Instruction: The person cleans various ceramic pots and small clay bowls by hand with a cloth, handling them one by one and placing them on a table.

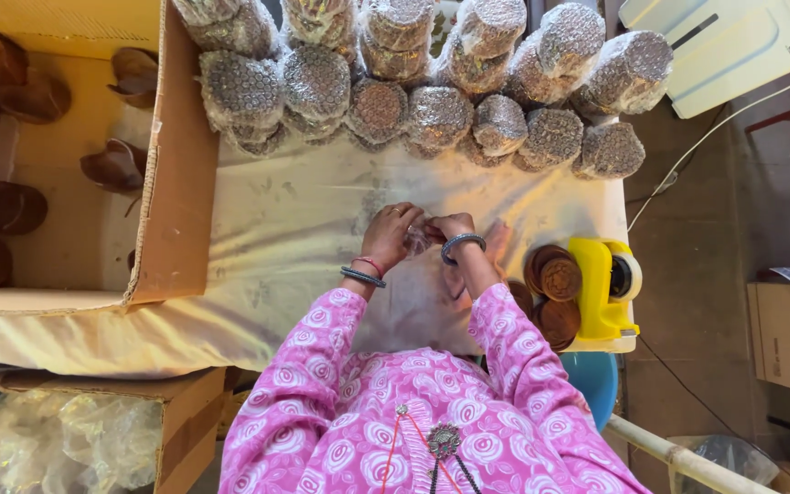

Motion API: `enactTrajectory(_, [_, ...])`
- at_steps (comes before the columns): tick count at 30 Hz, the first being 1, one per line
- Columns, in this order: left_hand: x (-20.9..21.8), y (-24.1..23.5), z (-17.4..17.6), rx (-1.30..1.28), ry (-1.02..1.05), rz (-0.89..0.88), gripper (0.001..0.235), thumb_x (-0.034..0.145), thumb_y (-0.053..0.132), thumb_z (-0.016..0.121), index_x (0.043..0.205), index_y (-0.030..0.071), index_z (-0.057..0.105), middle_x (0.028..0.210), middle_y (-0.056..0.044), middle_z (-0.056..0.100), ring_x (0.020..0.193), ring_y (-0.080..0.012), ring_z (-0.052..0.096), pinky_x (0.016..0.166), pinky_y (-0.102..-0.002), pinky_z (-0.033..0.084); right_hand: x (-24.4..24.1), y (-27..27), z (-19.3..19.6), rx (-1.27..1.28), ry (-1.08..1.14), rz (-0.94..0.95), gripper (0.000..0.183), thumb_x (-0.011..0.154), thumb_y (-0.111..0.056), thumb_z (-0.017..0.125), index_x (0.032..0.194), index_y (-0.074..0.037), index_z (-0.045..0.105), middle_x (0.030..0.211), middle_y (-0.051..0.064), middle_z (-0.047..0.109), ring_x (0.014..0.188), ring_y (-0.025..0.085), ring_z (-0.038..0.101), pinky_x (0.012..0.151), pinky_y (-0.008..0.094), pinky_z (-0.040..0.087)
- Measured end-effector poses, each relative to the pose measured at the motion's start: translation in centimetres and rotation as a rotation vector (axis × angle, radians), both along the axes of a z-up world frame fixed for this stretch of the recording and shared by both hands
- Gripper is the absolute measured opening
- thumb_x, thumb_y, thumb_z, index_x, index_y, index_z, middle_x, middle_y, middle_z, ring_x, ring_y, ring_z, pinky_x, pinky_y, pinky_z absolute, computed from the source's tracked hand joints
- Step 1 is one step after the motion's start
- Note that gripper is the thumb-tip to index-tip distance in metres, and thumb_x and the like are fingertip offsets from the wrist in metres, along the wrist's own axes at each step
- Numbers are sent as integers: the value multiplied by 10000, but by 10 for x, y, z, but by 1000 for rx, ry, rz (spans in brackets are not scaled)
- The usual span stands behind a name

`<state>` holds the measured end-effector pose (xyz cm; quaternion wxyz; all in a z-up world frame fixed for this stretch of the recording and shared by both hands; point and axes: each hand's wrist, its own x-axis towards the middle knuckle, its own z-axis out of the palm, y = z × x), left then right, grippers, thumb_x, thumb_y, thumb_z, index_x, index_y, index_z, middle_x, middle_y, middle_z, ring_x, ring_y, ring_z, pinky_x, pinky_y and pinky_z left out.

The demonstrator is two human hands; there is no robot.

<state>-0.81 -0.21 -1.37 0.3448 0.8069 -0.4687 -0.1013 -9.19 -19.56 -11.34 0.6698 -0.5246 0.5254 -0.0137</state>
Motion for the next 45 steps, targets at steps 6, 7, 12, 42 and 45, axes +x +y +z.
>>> enactTrajectory(6, [0,-2,-4,2,6,9,585,691,45,770,1262,128,674,1296,-50,635,1227,-302,571,1063,-415,461,-3,13,28,161,-1,-50,116,893,-71,702,912,42,722,824,121,752,662,216,740,475,289,489])
enactTrajectory(7, [1,-2,-6,3,6,12,585,691,45,770,1262,128,674,1296,-50,635,1227,-302,571,1063,-415,461,-5,15,35,161,-1,-47,116,893,-71,702,912,42,722,824,121,752,662,216,740,475,289,489])
enactTrajectory(12, [0,-1,-7,22,-32,1,468,731,104,772,1195,157,739,1321,-30,637,1228,-290,577,1060,-408,465,-16,26,49,223,-15,-76,123,910,-98,690,932,18,722,848,99,765,670,189,733,408,269,389])
enactTrajectory(42, [-2,2,-5,18,-21,16,401,793,145,744,1192,176,751,1334,-12,623,1262,-261,542,1108,-411,417,-5,35,65,-209,31,212,103,837,-92,699,876,2,695,734,114,757,569,164,716,407,266,436])
enactTrajectory(45, [-5,2,-4,8,-33,44,354,799,171,741,1151,166,763,1327,-9,627,1259,-255,542,1110,-413,407,-3,41,82,-180,60,218,98,844,-99,689,886,-10,696,743,100,755,576,157,709,416,258,420])
